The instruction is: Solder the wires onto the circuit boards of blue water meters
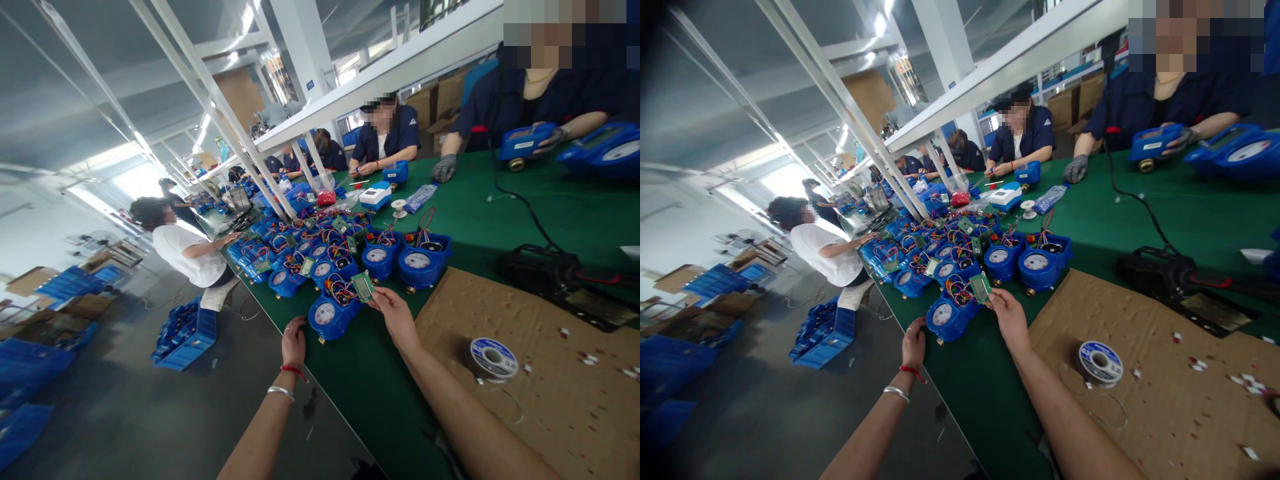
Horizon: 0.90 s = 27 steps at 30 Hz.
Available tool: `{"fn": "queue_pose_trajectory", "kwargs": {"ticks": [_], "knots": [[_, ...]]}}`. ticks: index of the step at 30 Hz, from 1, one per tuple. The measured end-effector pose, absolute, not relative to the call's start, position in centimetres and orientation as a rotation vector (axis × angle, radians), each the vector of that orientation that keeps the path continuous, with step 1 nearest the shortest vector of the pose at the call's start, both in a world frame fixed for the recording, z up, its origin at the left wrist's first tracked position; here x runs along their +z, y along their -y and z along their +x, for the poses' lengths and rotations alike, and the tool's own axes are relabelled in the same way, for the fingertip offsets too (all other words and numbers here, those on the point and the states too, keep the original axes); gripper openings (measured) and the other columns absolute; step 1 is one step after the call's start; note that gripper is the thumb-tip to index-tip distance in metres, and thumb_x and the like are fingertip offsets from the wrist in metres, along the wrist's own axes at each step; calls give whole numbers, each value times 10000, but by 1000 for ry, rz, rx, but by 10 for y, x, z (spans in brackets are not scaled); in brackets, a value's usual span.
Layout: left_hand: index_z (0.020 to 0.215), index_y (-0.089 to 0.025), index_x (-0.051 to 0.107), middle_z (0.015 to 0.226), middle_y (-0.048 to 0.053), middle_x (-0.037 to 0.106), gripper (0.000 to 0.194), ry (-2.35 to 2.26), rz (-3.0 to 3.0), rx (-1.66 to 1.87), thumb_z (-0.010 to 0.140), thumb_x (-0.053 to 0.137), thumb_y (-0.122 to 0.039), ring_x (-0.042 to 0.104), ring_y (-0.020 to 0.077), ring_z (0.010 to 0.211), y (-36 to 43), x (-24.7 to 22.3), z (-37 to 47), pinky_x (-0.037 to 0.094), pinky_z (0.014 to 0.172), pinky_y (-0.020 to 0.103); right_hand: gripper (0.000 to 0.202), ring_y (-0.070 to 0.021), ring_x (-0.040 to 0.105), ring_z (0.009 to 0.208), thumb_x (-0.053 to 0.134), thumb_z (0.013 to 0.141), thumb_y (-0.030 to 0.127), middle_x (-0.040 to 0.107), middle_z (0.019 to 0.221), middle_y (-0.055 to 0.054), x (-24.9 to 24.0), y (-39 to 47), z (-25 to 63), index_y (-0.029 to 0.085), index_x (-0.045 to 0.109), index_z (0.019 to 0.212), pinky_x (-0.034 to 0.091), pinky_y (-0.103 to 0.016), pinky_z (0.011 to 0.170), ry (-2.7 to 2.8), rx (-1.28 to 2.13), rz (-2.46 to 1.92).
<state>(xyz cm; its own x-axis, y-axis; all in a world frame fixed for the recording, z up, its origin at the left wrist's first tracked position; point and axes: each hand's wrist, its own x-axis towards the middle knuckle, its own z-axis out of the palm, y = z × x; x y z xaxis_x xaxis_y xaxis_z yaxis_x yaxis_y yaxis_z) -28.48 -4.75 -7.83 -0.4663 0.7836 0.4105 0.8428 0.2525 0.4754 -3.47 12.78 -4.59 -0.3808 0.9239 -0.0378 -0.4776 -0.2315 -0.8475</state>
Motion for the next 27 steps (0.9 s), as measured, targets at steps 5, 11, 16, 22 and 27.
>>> {"fn": "queue_pose_trajectory", "kwargs": {"ticks": [5, 11, 16, 22, 27], "knots": [[905, -201, 609, 1144, 62, 617, 292, 2414, -1570, -1005, 783, 373, -79, 561, 220, 1101, 47, -78, -284, 441, 992, 444, 361, -222, 674, 813, 688, 718, 460, 708, 888, -41, -45, -127, -34, 203, 670, 971, 518, -409, 865, 961, 1783, -694], [906, -196, 613, 1143, 65, 615, 300, 2408, -1568, -1008, 782, 367, -76, 561, 219, 1101, 47, -78, -284, 437, 998, 441, 349, -227, 673, 840, 675, 739, 446, 707, 911, -48, -45, -127, -33, 197, 665, 984, 512, -410, 879, 970, 1791, -668], [907, -189, 617, 1131, 63, 620, 301, 2409, -1566, -1003, 781, 369, -76, 566, 216, 1088, 47, -80, -286, 441, 989, 441, 378, -222, 676, 830, 685, 721, 464, 710, 899, -49, -48, -129, -34, 188, 667, 979, 520, -398, 861, 969, 1792, -666], [911, -193, 620, 1132, 61, 620, 299, 2400, -1577, -1005, 783, 374, -79, 563, 214, 1093, 47, -80, -286, 440, 993, 440, 374, -217, 677, 820, 692, 713, 463, 712, 897, -41, -48, -129, -34, 198, 672, 975, 519, -395, 866, 972, 1790, -668], [918, -192, 620, 1130, 64, 622, 304, 2392, -1577, -1010, 784, 372, -79, 567, 217, 1089, 47, -80, -286, 444, 986, 443, 374, -226, 676, 821, 690, 715, 459, 713, 897, -49, -47, -128, -34, 193, 671, 976, 520, -408, 856, 975, 1790, -665]]}}
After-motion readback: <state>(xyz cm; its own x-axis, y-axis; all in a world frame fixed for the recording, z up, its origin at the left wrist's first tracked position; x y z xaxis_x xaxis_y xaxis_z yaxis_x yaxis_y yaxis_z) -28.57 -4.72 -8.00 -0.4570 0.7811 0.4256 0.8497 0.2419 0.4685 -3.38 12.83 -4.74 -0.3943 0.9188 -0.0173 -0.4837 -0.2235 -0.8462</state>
